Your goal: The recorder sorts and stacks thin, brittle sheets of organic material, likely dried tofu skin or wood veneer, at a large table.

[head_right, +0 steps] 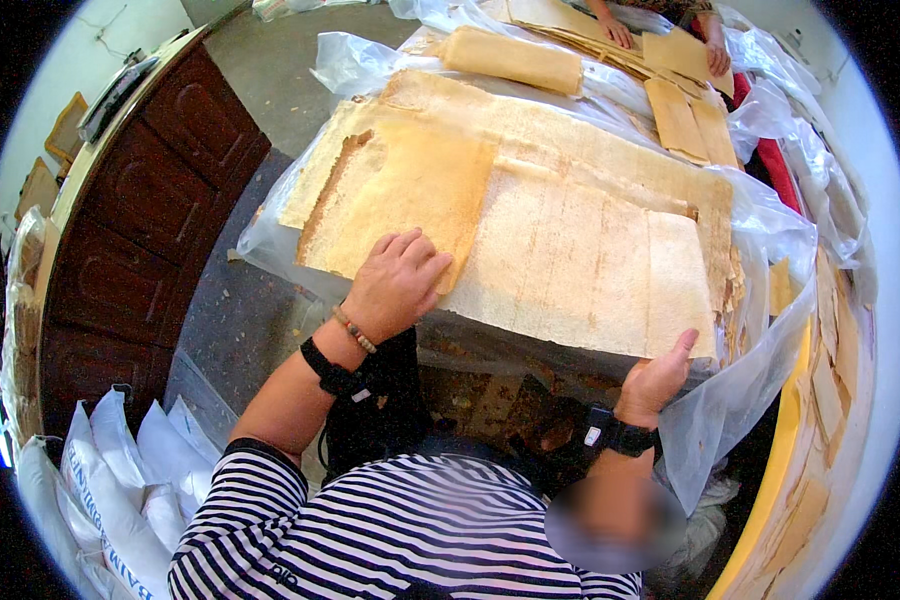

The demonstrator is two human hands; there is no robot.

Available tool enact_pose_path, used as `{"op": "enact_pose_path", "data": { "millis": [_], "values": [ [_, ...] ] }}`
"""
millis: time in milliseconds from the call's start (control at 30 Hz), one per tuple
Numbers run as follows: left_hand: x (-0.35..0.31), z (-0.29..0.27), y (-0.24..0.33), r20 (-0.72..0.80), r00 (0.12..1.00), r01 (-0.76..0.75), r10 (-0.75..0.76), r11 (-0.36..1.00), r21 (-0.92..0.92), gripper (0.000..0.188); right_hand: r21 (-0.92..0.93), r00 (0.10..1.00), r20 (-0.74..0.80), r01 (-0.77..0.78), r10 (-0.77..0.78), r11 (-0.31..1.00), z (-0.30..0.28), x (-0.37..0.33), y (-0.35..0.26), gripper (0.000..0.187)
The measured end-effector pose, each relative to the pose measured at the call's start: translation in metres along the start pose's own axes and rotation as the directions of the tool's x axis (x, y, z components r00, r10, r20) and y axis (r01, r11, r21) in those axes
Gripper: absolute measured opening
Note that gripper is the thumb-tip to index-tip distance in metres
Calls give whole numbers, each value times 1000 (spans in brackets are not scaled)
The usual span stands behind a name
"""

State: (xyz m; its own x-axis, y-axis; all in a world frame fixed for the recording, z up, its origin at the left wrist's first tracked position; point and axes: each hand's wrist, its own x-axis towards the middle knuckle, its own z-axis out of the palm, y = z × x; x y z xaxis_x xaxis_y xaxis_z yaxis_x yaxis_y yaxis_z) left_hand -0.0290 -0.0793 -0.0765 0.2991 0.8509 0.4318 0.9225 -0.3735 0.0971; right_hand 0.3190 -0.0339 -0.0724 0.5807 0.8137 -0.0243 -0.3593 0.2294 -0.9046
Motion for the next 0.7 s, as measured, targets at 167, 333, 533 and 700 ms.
{"op": "enact_pose_path", "data": {
  "millis": [167, 333, 533, 700],
  "values": [
    [5, -10, -1, 147, 987, 82, -65, 990, -113, 43, -299, 975, 119, 215, -187, 930, 21, -20, -15, 57],
    [6, -12, -24, 102, 994, 47, -26, 977, -209, 43, -426, 614, 719, 759, -326, 492, 85, -62, -11, 42],
    [-16, 39, -92, 333, 886, 464, -323, 615, -638, 38, -52, 171, 956, 898, -238, 437, 197, -155, 32, 54],
    [-16, 21, -100, -212, 969, 106, -129, 987, -117, 43, -178, 206, 977, 934, -59, 309, 203, -167, 73, 56]
  ]
}}
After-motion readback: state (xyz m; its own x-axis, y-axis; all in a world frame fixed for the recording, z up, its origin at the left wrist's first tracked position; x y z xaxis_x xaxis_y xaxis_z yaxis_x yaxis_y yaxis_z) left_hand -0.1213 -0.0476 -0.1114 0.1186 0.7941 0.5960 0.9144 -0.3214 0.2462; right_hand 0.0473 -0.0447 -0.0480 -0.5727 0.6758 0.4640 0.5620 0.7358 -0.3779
